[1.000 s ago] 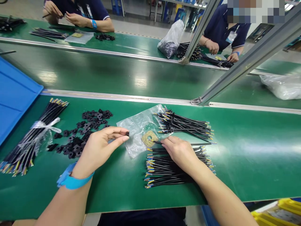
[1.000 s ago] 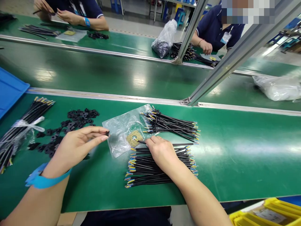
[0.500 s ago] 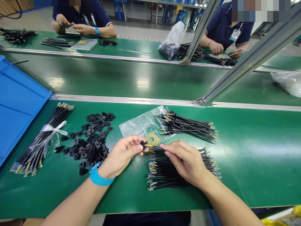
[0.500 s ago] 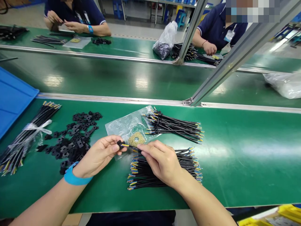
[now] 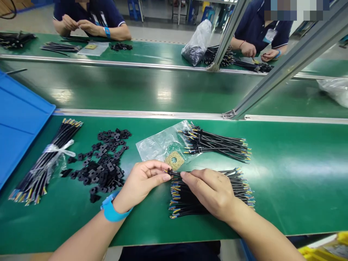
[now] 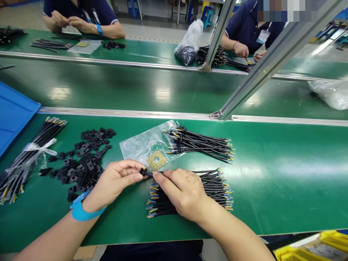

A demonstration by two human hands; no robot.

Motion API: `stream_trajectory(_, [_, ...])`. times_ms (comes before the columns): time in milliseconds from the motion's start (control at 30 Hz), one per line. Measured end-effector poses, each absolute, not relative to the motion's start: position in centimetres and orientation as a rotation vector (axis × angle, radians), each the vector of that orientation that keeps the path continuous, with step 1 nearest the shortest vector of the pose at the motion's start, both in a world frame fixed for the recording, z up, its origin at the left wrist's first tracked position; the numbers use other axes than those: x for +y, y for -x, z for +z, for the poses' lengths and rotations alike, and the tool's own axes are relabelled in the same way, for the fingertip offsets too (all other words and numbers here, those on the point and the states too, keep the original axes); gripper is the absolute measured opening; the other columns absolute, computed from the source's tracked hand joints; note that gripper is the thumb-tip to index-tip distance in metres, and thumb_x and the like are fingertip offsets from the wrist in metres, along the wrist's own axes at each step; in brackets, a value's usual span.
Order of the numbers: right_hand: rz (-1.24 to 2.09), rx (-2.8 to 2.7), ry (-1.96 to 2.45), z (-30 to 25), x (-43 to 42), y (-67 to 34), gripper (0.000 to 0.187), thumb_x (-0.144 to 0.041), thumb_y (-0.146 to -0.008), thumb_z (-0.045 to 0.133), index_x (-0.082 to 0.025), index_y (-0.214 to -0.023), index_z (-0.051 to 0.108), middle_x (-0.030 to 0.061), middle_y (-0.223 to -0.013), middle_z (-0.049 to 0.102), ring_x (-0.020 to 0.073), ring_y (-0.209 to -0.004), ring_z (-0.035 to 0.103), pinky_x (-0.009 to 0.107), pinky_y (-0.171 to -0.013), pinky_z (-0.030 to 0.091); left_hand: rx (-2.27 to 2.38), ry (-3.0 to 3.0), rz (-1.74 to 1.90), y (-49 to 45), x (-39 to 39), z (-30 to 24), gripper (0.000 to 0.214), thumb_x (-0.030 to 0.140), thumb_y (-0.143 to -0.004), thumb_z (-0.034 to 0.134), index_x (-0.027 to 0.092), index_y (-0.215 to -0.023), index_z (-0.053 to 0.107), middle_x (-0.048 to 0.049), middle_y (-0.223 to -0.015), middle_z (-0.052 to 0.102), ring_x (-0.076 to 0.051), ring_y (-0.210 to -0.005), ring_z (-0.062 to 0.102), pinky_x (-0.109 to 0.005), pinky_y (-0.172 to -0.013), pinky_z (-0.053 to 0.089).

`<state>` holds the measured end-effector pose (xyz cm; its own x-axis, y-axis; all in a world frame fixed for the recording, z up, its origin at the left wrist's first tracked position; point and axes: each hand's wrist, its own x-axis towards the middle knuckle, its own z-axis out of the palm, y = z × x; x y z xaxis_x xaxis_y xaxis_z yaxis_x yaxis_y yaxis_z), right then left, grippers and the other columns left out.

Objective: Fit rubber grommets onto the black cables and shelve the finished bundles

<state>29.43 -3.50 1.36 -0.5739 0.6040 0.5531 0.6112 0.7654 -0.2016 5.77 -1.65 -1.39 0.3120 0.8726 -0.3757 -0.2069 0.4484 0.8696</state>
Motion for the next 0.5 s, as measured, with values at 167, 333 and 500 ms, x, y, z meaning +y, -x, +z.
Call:
stream_trajectory(167, [0.058, -2.29, 0.91, 1.3, -3.6, -29.1, 0.018, -0.01, -0.096, 0.067, -0.012, -0.114, 0.069, 0.0064, -0.092, 0.078, 0.0134, -0.071, 0.068, 0.026, -0.069, 0.056, 1.036, -1.113, 0.95, -6.0, -2.3, -1.4, 0.015, 0.022, -0.074, 0.089, 0.023, -0.088, 0.083, -0.0008, -0.08, 0.082, -0.012, -0.07, 0.076, -0.014, -0.066, 0.06])
stream_trajectory(333, [0.36, -2.198, 0.966, 1.7, -3.5, -28.3, 0.011, -0.017, -0.101, 0.061, -0.012, -0.101, 0.071, 0.0043, -0.083, 0.075, 0.0109, -0.071, 0.069, 0.021, -0.071, 0.056, 1.028, -1.586, 1.109, -6.1, -2.4, -1.0, 0.016, 0.02, -0.075, 0.09, 0.025, -0.089, 0.084, -0.0002, -0.083, 0.082, -0.012, -0.076, 0.077, -0.014, -0.075, 0.06])
stream_trajectory(500, [0.63, -2.158, 1.004, 1.5, -3.4, -28.0, 0.019, -0.023, -0.104, 0.057, -0.013, -0.098, 0.072, 0.0026, -0.075, 0.071, 0.0104, -0.062, 0.064, 0.021, -0.062, 0.052, 0.954, -1.778, 1.158, -6.2, -2.4, -0.8, 0.012, 0.019, -0.081, 0.085, 0.022, -0.092, 0.082, -0.001, -0.085, 0.082, -0.012, -0.077, 0.078, -0.013, -0.076, 0.061])
